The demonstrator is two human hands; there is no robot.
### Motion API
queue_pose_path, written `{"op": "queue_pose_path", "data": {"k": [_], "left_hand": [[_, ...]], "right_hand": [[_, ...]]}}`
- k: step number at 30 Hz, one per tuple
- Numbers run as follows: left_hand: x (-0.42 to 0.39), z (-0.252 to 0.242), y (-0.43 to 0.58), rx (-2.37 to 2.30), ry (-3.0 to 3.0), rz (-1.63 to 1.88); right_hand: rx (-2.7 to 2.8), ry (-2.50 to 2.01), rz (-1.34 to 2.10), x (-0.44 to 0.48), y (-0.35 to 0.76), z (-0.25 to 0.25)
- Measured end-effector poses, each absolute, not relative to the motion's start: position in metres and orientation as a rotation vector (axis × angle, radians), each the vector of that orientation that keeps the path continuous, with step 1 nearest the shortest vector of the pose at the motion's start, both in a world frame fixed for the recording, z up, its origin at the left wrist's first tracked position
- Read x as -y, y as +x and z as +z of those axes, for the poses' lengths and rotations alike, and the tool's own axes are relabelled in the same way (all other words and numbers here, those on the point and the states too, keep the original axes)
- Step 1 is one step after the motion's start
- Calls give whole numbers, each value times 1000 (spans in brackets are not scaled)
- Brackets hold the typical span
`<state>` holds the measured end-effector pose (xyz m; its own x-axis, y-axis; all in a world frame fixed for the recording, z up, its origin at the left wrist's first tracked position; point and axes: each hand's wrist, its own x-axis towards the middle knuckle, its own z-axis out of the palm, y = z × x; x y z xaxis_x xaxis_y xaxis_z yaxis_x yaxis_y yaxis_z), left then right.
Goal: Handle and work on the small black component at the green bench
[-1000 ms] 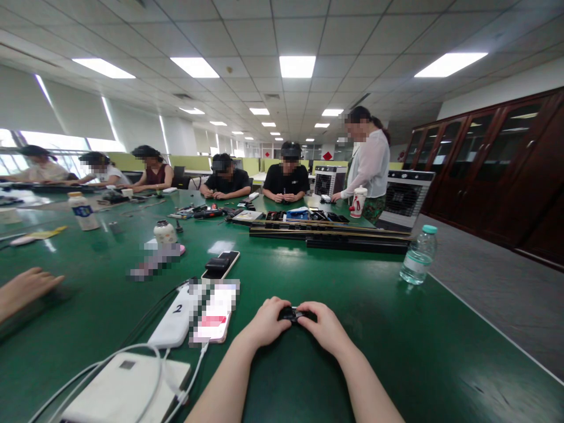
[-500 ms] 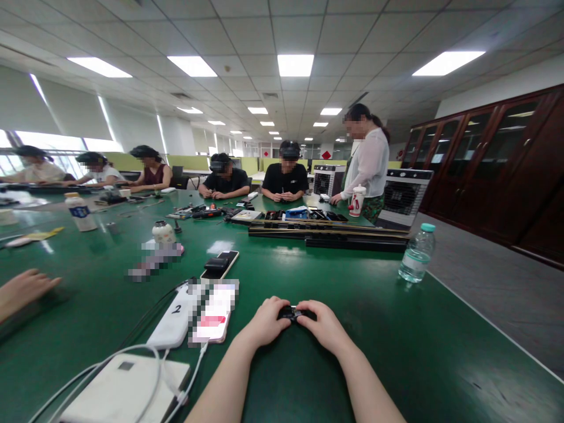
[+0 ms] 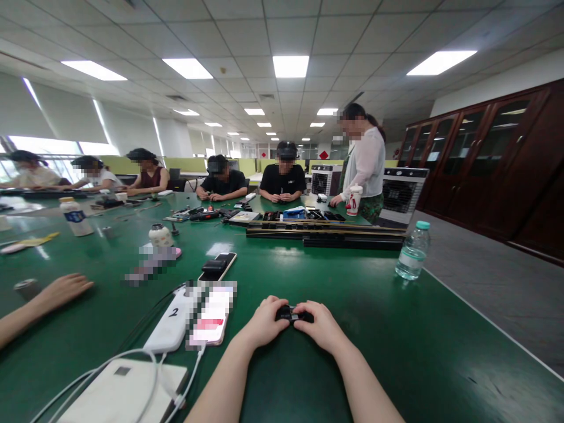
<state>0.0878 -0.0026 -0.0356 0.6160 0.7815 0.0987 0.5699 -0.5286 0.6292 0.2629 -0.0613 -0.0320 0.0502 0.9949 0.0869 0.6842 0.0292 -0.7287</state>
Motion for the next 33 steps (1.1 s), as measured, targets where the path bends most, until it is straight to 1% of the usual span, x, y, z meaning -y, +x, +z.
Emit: {"op": "queue_pose_path", "data": {"k": [7, 23, 33], "left_hand": [[4, -36, 88, -1080, 2273, 524], [6, -32, 89, -1114, 2271, 513], [7, -32, 88, -1091, 2275, 525]], "right_hand": [[1673, -1617, 666, 62, 268, -34], [1589, -1601, 749, 61, 271, -32], [1599, -1626, 659, 61, 266, -33]]}}
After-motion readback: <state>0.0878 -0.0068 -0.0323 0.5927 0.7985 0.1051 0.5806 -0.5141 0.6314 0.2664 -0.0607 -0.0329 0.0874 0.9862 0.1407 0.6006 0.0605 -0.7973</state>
